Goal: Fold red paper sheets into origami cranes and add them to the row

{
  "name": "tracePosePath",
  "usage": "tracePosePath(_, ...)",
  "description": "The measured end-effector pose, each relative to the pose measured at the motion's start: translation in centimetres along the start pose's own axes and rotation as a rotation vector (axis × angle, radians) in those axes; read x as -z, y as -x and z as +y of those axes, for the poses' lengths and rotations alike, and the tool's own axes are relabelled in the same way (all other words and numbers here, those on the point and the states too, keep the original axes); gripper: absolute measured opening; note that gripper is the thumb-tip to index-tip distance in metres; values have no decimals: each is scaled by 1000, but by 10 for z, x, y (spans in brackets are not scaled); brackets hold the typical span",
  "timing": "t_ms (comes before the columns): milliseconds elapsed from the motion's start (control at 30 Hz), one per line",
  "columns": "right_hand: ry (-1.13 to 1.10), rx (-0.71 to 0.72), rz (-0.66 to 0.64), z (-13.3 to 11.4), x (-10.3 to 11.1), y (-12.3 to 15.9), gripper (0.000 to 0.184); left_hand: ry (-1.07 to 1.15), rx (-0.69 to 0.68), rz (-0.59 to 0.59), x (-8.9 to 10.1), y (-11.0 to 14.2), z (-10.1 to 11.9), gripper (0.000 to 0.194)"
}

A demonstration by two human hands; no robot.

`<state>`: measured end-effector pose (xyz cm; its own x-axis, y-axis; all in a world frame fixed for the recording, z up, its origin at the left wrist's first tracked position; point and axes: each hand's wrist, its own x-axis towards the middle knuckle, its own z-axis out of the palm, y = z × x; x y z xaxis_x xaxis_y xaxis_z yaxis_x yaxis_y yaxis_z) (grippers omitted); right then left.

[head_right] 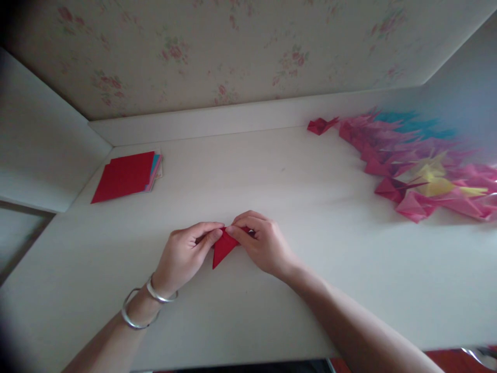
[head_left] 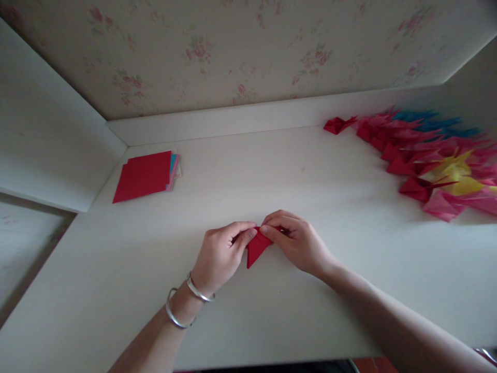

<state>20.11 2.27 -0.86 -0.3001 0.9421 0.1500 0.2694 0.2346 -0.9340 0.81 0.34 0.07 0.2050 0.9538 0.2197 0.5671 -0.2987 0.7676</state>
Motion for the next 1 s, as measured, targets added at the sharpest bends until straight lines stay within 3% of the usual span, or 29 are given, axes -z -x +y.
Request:
tracePosePath(267, -20, -120, 21, -1, -2, 1, 14, 65, 104, -57, 1, 0, 5, 14)
tracePosePath(567, -332, -376, -14, -5, 2, -2, 27, 321, 320, -2, 3, -5, 3, 19)
tracePosePath(833, -301, -356, -2, 0, 3, -1, 28, 323, 329, -75, 0, -3, -3, 27)
tracePosePath(1000, -320, -377, 19, -1, 3, 0, 26, 364, 321, -144, -2, -5, -2, 23)
